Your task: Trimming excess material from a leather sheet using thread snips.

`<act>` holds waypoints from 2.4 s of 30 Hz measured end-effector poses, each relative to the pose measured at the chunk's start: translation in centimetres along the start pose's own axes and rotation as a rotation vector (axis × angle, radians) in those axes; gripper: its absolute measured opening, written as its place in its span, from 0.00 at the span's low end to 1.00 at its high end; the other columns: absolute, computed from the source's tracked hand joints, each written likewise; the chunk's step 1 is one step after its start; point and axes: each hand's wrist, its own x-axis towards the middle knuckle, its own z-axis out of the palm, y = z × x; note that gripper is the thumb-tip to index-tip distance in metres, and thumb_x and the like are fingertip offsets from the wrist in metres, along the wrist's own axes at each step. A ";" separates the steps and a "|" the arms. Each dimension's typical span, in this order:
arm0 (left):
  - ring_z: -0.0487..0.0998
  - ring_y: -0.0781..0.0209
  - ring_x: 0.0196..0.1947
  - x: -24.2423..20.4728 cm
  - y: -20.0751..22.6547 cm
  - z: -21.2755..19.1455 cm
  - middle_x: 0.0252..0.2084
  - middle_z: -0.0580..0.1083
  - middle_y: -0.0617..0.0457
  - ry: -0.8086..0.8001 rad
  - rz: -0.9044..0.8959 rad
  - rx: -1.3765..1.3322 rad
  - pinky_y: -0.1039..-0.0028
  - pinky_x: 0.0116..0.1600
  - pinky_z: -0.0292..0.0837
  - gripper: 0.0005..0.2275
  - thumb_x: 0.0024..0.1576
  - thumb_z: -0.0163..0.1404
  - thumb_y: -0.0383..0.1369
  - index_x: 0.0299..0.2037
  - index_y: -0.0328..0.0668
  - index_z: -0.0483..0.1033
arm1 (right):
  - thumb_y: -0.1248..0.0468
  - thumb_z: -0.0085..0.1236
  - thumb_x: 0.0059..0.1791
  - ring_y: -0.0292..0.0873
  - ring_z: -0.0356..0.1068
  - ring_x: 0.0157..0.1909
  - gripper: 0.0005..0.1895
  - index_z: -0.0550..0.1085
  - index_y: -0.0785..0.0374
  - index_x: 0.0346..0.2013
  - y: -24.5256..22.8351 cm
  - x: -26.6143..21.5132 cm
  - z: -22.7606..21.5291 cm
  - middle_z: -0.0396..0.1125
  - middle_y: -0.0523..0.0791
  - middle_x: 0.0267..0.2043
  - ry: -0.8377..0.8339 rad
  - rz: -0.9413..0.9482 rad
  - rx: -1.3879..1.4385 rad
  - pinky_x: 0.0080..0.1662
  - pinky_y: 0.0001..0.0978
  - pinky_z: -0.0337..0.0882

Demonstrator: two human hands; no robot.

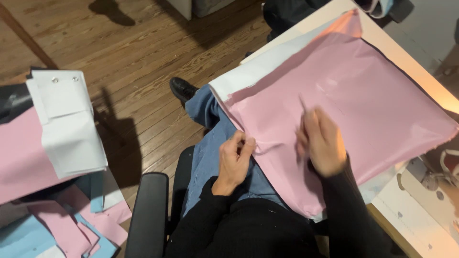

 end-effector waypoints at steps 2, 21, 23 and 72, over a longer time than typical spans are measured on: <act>0.63 0.67 0.23 0.3 0.4 0.1 0.23 0.66 0.53 0.026 0.044 0.070 0.73 0.29 0.61 0.13 0.65 0.50 0.33 0.30 0.32 0.68 | 0.56 0.35 0.63 0.34 0.60 0.21 0.18 0.62 0.64 0.34 -1.1 2.9 0.7 0.61 0.42 0.24 0.039 -0.212 -0.103 0.25 0.28 0.63; 0.61 0.74 0.23 0.6 -4.8 0.4 0.25 0.64 0.62 0.006 -0.322 -0.770 0.81 0.29 0.54 0.06 0.64 0.46 0.31 0.37 0.39 0.74 | 0.55 0.39 0.63 0.40 0.67 0.28 0.16 0.66 0.64 0.42 3.0 12.4 1.4 0.69 0.46 0.29 0.140 -0.369 -0.521 0.36 0.35 0.66; 0.60 0.74 0.22 0.7 -4.8 -0.2 0.23 0.64 0.61 -0.030 -0.321 -0.692 0.80 0.28 0.53 0.08 0.65 0.46 0.32 0.35 0.39 0.72 | 0.55 0.38 0.63 0.39 0.67 0.29 0.15 0.66 0.64 0.42 3.1 12.5 1.3 0.71 0.45 0.31 0.116 -0.416 -0.472 0.36 0.33 0.67; 0.62 0.73 0.21 0.2 1.9 -2.0 0.19 0.67 0.57 -0.039 -0.160 -0.129 0.77 0.26 0.56 0.13 0.65 0.48 0.33 0.32 0.32 0.78 | 0.53 0.40 0.58 0.28 0.40 0.13 0.20 0.62 0.60 0.27 6.7 -3.0 6.6 0.49 0.36 0.16 -0.186 0.412 0.349 0.16 0.24 0.41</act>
